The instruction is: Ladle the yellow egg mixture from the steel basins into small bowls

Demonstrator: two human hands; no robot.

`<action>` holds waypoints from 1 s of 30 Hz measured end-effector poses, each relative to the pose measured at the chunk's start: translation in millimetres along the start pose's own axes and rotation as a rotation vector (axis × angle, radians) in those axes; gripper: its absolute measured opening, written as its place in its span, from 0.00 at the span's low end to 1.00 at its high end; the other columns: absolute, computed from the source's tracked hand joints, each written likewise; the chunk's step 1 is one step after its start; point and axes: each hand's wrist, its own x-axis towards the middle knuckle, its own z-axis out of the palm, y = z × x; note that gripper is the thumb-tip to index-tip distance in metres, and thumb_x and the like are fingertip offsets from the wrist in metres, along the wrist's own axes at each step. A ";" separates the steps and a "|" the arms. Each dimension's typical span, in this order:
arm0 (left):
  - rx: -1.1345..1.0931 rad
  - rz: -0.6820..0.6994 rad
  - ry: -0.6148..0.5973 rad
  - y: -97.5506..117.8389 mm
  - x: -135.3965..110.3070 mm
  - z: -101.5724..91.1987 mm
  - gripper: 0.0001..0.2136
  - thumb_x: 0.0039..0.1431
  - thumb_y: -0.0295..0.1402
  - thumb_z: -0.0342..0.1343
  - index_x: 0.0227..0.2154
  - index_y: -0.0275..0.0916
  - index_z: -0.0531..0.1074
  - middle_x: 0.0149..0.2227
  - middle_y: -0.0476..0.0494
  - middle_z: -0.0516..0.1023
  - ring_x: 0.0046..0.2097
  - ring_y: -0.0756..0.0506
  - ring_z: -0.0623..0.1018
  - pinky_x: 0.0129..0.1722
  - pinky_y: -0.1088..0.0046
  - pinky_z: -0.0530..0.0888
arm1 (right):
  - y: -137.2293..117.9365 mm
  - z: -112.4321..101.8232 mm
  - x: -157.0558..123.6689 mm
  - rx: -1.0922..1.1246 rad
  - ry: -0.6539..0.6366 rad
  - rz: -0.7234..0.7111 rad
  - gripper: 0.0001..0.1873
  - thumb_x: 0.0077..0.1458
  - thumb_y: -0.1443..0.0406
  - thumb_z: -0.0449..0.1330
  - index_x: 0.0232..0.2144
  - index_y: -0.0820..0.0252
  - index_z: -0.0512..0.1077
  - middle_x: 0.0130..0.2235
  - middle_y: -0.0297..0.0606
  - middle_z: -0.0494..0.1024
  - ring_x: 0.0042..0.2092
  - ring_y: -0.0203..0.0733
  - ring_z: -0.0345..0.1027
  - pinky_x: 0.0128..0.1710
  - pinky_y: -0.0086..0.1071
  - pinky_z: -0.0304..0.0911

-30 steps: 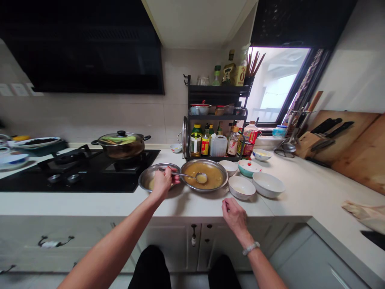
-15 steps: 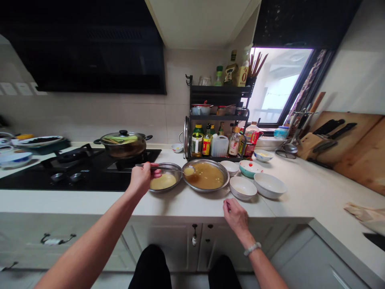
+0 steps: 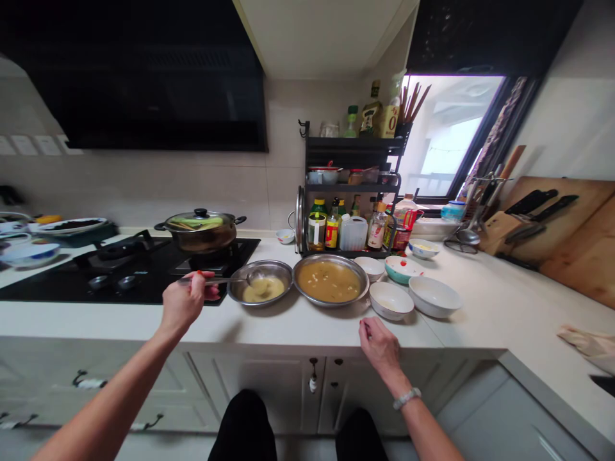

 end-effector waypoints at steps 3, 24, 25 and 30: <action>0.246 0.212 -0.058 -2.4 -7.6 0.5 0.16 0.57 0.40 0.44 0.35 0.37 0.74 0.21 0.44 0.77 0.25 0.43 0.79 0.30 0.70 0.74 | 0.0 -0.1 0.0 -0.003 -0.005 -0.003 0.15 0.61 0.66 0.47 0.25 0.59 0.68 0.24 0.35 0.70 0.25 0.35 0.63 0.27 0.28 0.51; 0.057 0.733 -0.362 52.8 -42.0 141.8 0.13 0.60 0.31 0.43 0.33 0.35 0.73 0.23 0.44 0.77 0.26 0.48 0.77 0.31 0.74 0.72 | -0.4 0.6 -0.1 -0.008 0.035 -0.007 0.15 0.61 0.66 0.47 0.24 0.58 0.68 0.24 0.35 0.69 0.25 0.35 0.62 0.27 0.28 0.51; 0.045 0.746 -0.385 54.5 -42.5 151.4 0.13 0.60 0.31 0.43 0.33 0.35 0.73 0.24 0.44 0.77 0.27 0.48 0.77 0.32 0.73 0.73 | -0.4 0.7 -0.1 -0.007 0.034 -0.009 0.15 0.61 0.66 0.47 0.24 0.58 0.68 0.24 0.35 0.69 0.25 0.35 0.62 0.27 0.28 0.51; -0.110 0.563 -0.548 62.2 -45.1 178.1 0.15 0.61 0.33 0.41 0.36 0.34 0.73 0.21 0.46 0.76 0.23 0.50 0.76 0.26 0.76 0.72 | -0.7 0.7 -0.1 -0.015 0.033 -0.007 0.15 0.61 0.66 0.47 0.24 0.58 0.67 0.24 0.35 0.69 0.24 0.34 0.61 0.27 0.28 0.50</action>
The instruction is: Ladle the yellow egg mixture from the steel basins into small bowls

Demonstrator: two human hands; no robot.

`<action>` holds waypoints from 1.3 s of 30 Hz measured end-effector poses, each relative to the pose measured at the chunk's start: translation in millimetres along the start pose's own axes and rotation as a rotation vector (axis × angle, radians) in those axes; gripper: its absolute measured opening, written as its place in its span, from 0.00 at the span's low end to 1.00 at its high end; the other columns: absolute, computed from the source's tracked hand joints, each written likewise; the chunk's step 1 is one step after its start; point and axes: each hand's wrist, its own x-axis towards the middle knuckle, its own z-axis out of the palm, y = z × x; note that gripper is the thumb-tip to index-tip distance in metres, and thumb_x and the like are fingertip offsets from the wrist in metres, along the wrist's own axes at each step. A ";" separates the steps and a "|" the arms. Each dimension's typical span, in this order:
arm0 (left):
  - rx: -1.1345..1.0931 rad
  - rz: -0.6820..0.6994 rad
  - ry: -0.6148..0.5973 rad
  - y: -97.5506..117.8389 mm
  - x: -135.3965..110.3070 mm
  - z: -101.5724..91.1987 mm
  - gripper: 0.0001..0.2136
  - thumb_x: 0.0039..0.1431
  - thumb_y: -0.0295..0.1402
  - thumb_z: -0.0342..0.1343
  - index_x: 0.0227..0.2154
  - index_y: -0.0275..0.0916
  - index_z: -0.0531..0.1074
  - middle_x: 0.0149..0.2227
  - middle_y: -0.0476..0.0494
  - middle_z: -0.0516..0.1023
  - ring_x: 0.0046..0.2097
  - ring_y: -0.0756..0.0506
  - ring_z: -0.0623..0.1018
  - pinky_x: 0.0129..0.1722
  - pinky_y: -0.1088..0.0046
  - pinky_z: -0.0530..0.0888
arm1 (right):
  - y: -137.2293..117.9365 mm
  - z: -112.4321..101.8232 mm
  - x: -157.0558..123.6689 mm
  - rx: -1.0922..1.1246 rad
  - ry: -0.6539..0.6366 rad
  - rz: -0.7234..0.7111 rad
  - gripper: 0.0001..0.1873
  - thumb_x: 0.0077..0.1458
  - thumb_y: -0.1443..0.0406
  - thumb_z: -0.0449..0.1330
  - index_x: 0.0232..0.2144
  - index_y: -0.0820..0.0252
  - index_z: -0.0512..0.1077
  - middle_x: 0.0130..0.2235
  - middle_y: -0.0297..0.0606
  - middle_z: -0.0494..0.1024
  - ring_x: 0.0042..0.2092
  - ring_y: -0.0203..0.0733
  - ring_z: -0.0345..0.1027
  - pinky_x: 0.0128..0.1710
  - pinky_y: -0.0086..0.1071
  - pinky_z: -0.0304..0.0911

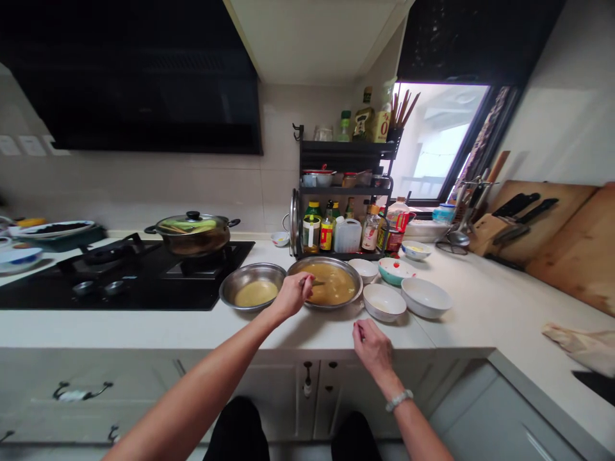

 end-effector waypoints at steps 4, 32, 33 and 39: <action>-0.132 -0.146 -0.025 4.3 -2.6 -7.7 0.18 0.62 0.36 0.40 0.36 0.33 0.73 0.19 0.46 0.76 0.22 0.48 0.77 0.25 0.76 0.72 | -0.1 0.0 0.0 -0.006 -0.007 0.000 0.15 0.60 0.67 0.47 0.23 0.58 0.67 0.23 0.35 0.69 0.24 0.34 0.61 0.27 0.28 0.50; -0.029 -0.315 0.094 2.3 -9.9 -40.5 0.16 0.59 0.36 0.40 0.28 0.36 0.72 0.17 0.47 0.75 0.21 0.47 0.77 0.28 0.72 0.72 | -1.3 -1.7 0.9 0.005 -0.005 0.000 0.15 0.60 0.66 0.47 0.23 0.58 0.66 0.23 0.35 0.68 0.25 0.34 0.61 0.27 0.28 0.50; -0.091 -0.366 0.119 -0.3 -8.5 -39.6 0.15 0.59 0.36 0.41 0.28 0.37 0.72 0.17 0.47 0.74 0.21 0.47 0.76 0.26 0.73 0.73 | -1.4 -1.8 0.9 0.005 -0.005 0.001 0.15 0.60 0.67 0.47 0.23 0.58 0.66 0.23 0.35 0.68 0.25 0.34 0.61 0.27 0.28 0.50; -0.422 -0.596 0.301 -7.7 -2.0 -43.0 0.12 0.56 0.32 0.43 0.25 0.37 0.71 0.16 0.47 0.74 0.19 0.47 0.75 0.23 0.71 0.75 | -0.6 -1.3 0.4 -0.002 -0.011 -0.009 0.14 0.60 0.67 0.47 0.24 0.58 0.67 0.24 0.35 0.69 0.25 0.35 0.62 0.27 0.29 0.50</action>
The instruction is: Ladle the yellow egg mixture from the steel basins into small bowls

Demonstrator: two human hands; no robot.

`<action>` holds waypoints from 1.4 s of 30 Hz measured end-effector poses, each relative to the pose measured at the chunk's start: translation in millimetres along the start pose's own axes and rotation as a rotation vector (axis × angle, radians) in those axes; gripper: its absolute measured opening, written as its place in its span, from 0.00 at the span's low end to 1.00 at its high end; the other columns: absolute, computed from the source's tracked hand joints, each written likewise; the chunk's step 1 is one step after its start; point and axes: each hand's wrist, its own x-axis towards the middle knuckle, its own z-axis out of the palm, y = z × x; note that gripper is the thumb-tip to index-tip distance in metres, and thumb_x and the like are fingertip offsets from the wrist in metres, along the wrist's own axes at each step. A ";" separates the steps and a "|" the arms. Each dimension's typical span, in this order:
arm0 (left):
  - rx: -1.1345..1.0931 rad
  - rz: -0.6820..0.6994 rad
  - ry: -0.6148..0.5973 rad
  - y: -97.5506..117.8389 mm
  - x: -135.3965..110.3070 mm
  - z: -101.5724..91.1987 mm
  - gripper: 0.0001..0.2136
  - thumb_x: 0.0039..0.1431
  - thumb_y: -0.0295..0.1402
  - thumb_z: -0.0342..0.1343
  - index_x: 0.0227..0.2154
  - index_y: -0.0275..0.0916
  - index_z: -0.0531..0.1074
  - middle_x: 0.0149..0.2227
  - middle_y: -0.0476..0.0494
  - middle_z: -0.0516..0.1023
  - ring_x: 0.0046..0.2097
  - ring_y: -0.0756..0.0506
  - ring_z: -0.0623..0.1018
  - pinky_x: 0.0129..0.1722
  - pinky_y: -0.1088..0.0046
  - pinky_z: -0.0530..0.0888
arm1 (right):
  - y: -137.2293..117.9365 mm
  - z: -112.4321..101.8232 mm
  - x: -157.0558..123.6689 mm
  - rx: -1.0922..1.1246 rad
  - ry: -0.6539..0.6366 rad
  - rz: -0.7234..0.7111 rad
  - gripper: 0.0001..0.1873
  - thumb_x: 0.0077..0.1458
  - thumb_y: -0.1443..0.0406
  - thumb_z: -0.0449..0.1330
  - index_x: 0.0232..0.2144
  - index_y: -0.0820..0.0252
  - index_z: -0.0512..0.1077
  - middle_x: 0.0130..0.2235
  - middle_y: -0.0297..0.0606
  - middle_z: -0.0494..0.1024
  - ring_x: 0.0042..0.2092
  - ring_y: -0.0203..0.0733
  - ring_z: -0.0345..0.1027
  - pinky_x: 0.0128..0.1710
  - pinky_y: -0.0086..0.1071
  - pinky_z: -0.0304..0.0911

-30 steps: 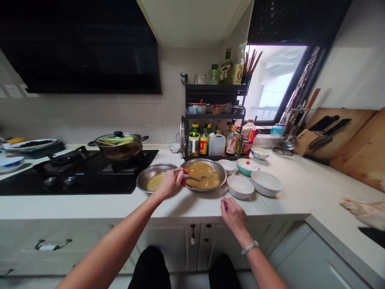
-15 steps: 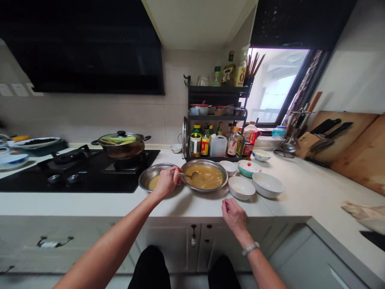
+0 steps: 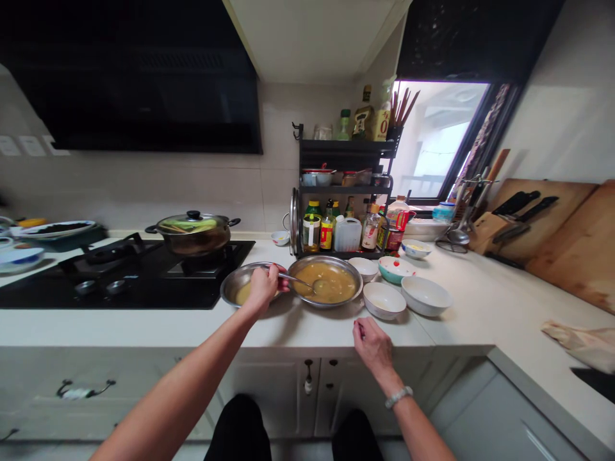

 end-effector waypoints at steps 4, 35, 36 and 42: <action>-0.033 -0.012 0.041 7.0 1.3 -8.4 0.12 0.55 0.32 0.44 0.23 0.38 0.71 0.17 0.45 0.75 0.21 0.46 0.77 0.24 0.69 0.76 | 0.2 0.8 -0.3 -0.011 0.014 0.006 0.15 0.60 0.67 0.47 0.24 0.58 0.67 0.23 0.35 0.69 0.25 0.35 0.61 0.27 0.29 0.50; 0.221 0.163 0.335 22.3 -13.4 -129.8 0.12 0.54 0.36 0.47 0.30 0.35 0.73 0.18 0.47 0.74 0.22 0.46 0.77 0.24 0.71 0.76 | 1.4 2.0 -1.9 0.007 -0.005 0.007 0.14 0.61 0.67 0.48 0.25 0.59 0.68 0.24 0.35 0.69 0.26 0.35 0.62 0.27 0.29 0.50; 0.343 0.195 0.313 19.6 -17.4 -131.1 0.14 0.55 0.37 0.46 0.31 0.36 0.74 0.18 0.47 0.75 0.22 0.45 0.78 0.25 0.71 0.75 | 1.2 1.6 -1.7 0.009 -0.006 0.005 0.14 0.60 0.67 0.48 0.25 0.59 0.68 0.24 0.35 0.69 0.26 0.35 0.62 0.27 0.29 0.50; 0.764 0.532 0.151 4.4 -32.6 -130.8 0.15 0.57 0.40 0.43 0.34 0.40 0.74 0.23 0.46 0.78 0.26 0.45 0.78 0.30 0.73 0.73 | -0.1 -0.3 -0.3 0.007 0.002 0.000 0.14 0.60 0.66 0.47 0.25 0.58 0.68 0.24 0.35 0.69 0.26 0.34 0.62 0.27 0.28 0.50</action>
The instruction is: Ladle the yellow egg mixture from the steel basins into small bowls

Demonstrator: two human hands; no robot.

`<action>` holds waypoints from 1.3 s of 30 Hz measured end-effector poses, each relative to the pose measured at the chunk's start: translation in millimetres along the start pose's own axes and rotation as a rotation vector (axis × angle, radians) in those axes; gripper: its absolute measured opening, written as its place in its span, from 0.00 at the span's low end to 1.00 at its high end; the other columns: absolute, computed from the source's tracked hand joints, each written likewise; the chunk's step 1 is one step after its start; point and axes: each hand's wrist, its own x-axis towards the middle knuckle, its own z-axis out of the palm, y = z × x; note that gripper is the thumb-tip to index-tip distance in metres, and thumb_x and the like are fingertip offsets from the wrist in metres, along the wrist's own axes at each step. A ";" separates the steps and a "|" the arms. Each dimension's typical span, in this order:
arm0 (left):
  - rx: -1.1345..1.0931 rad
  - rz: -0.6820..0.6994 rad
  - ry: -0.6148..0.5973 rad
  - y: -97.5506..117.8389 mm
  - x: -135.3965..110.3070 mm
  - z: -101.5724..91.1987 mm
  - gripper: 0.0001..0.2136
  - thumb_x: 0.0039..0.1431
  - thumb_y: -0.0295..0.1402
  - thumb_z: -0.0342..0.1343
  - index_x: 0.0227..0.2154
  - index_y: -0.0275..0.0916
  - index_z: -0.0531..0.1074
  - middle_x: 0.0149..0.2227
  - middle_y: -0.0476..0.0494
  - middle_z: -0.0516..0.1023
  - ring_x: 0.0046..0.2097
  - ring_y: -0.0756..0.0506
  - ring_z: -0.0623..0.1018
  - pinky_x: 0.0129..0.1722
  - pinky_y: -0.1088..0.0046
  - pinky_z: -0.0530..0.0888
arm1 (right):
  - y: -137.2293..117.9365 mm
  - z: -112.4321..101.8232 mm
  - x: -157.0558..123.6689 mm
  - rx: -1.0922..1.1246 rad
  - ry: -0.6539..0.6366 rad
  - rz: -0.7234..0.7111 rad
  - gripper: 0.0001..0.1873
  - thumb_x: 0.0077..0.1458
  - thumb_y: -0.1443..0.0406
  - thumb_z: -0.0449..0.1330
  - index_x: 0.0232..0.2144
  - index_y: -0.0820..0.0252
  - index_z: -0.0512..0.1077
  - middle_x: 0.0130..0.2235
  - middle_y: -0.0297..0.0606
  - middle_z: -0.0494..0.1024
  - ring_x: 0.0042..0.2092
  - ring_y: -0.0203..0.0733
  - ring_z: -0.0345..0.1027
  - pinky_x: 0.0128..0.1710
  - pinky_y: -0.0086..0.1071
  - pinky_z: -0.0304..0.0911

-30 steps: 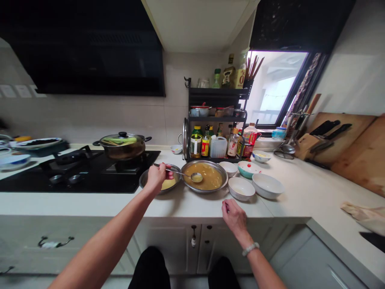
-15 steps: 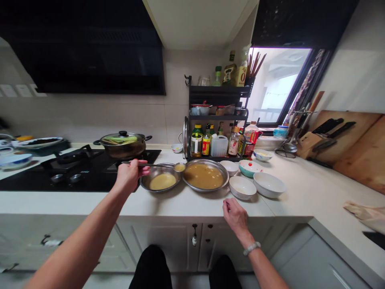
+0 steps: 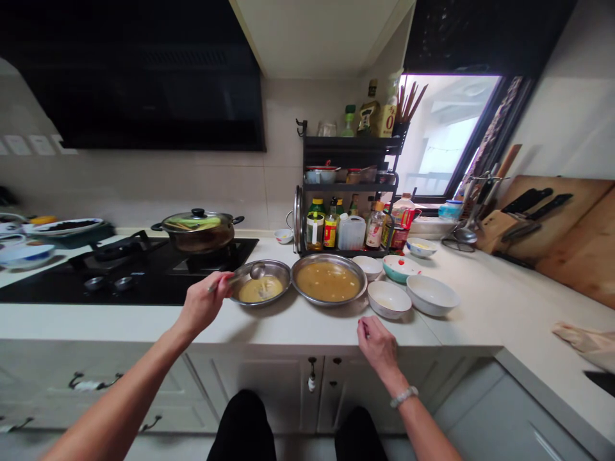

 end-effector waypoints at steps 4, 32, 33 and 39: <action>0.000 0.082 0.041 10.1 -3.1 6.6 0.15 0.59 0.39 0.43 0.36 0.39 0.73 0.27 0.44 0.79 0.28 0.46 0.78 0.32 0.73 0.72 | 0.1 0.7 -0.4 -0.001 0.002 0.004 0.15 0.60 0.66 0.47 0.24 0.58 0.68 0.24 0.35 0.69 0.25 0.35 0.62 0.27 0.29 0.50; -0.741 -0.583 0.023 62.9 31.2 98.2 0.12 0.56 0.33 0.45 0.27 0.36 0.72 0.17 0.45 0.74 0.21 0.45 0.77 0.25 0.70 0.74 | 0.4 2.5 -1.2 0.001 0.012 0.004 0.15 0.61 0.67 0.47 0.24 0.59 0.67 0.24 0.34 0.68 0.25 0.34 0.61 0.27 0.28 0.50; -0.792 -0.632 0.043 63.1 32.4 97.3 0.11 0.56 0.32 0.45 0.26 0.36 0.72 0.16 0.45 0.74 0.21 0.45 0.77 0.25 0.70 0.75 | 0.3 2.2 -1.0 0.002 0.012 0.002 0.15 0.61 0.67 0.47 0.24 0.59 0.67 0.24 0.34 0.68 0.25 0.34 0.61 0.28 0.28 0.50; -0.949 -0.812 0.068 68.5 35.3 85.0 0.11 0.53 0.25 0.45 0.20 0.34 0.70 0.16 0.44 0.73 0.20 0.48 0.75 0.26 0.71 0.76 | -0.1 0.9 -0.6 -0.011 0.023 -0.006 0.15 0.61 0.67 0.47 0.24 0.59 0.67 0.23 0.34 0.68 0.25 0.34 0.61 0.27 0.29 0.50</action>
